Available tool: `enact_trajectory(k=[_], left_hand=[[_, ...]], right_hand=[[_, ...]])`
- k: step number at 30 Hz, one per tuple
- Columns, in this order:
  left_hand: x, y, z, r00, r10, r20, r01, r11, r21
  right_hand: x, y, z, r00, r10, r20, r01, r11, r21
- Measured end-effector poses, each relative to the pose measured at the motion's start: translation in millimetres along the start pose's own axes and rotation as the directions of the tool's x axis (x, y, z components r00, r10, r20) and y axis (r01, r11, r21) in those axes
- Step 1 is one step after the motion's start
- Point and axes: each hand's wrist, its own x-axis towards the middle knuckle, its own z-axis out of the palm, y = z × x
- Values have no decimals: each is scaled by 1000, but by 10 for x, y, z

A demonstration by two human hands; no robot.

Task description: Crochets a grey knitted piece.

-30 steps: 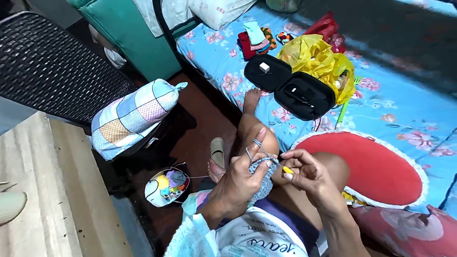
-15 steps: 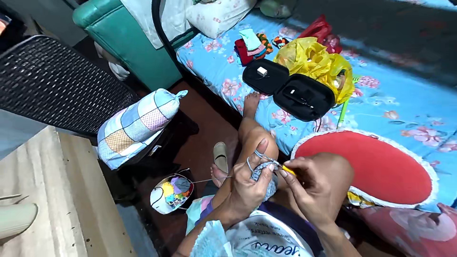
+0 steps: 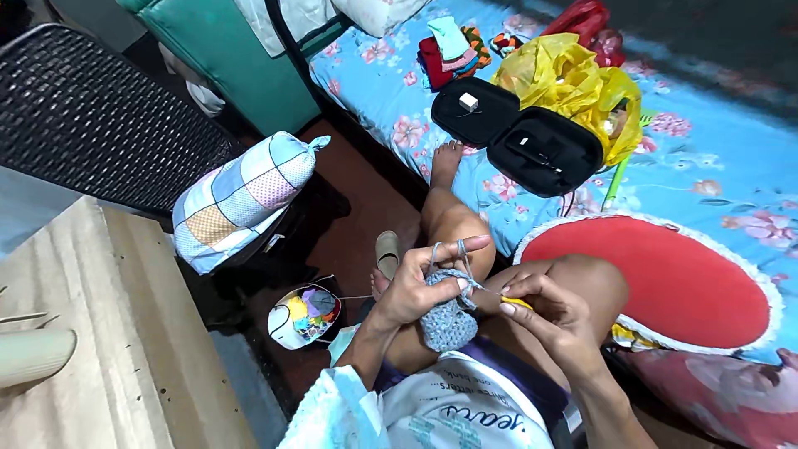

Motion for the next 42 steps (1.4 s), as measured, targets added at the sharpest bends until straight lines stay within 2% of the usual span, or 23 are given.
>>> enact_trajectory(k=[2, 4, 7, 9, 11, 13, 15, 17, 19, 21, 22, 24, 26, 27, 29, 30, 31, 33, 34, 36, 38, 40, 42], left_hand=[[-9, -12, 54, 998, 7, -61, -2, 997, 73], [-19, -60, 142, 986, 112, -122, -68, 946, 317], [-31, -259, 216, 926, 376, -14, -276, 704, 654], [-38, -341, 271, 885, 466, 30, -342, 604, 720], [-42, -335, 303, 876, 482, 15, -364, 640, 677], [-47, -241, 308, 909, 416, -34, -337, 778, 530], [-57, -104, 301, 953, 296, -60, -259, 903, 343], [-56, 0, 254, 981, 184, -58, -170, 965, 198], [-46, 57, 178, 992, 105, -68, -100, 992, 79], [-36, 81, 86, 998, 48, -42, -49, 999, -16], [-35, 82, 45, 999, 25, -28, -27, 998, -60], [-36, 66, -15, 1000, -17, -3, 17, 990, -143], [-45, 23, -22, 999, -43, 3, 42, 984, -175], [-49, 3, 1, 999, -38, -15, 36, 990, -139], [-46, -33, 72, 998, 21, -56, -18, 999, 50], [-41, -54, 107, 996, 72, -53, -62, 983, 173], [-29, -85, 132, 991, 127, -34, -112, 954, 277], [-13, -164, 145, 975, 219, 29, -209, 874, 438], [-20, -200, 143, 967, 248, 64, -246, 831, 499], [-29, -236, 133, 953, 279, 114, -295, 788, 540], [-34, -200, 97, 960, 263, 92, -274, 833, 481], [-53, -72, 10, 980, 196, 43, -196, 893, 405], [-91, 74, -152, 993, 114, 21, -112, 901, 420]], right_hand=[[24, -23, -25, 988, 149, 42, -154, 973, 173], [57, -53, -2, 975, 222, 32, -224, 953, 204], [107, -161, 136, 973, 218, -75, -214, 975, 63], [142, -206, 204, 968, 229, -103, -218, 970, 104], [164, -170, 189, 965, 257, -45, -227, 914, 337], [146, -109, 166, 975, 220, 10, -200, 867, 456], [85, -79, 196, 992, 108, -70, -85, 957, 276], [39, -59, 226, 985, -111, -135, 101, 992, -76], [30, -23, 223, 946, -306, -105, 249, 896, -369], [31, 2, 200, 914, -401, -58, 321, 803, -503], [26, 13, 181, 912, -408, -40, 331, 792, -513], [13, 32, 146, 939, -341, -38, 297, 862, -411], [-5, 33, 121, 986, -160, -50, 151, 978, -145], [-3, 28, 105, 998, -46, -38, 46, 999, 14], [29, 33, 106, 993, 121, 6, -118, 957, 265], [41, 34, 132, 987, 160, 12, -156, 942, 297], [49, 23, 161, 987, 162, -4, -157, 959, 235], [78, -19, 225, 995, 72, -76, -77, 995, -68], [102, -35, 252, 994, 14, -110, -38, 976, -215], [156, -47, 284, 987, -48, -152, -5, 945, -327], [192, -58, 295, 989, -29, -146, -2, 979, -204], [200, -55, 287, 987, 47, -151, -43, 999, 29], [187, -15, 252, 980, 131, -150, -93, 966, 240]])
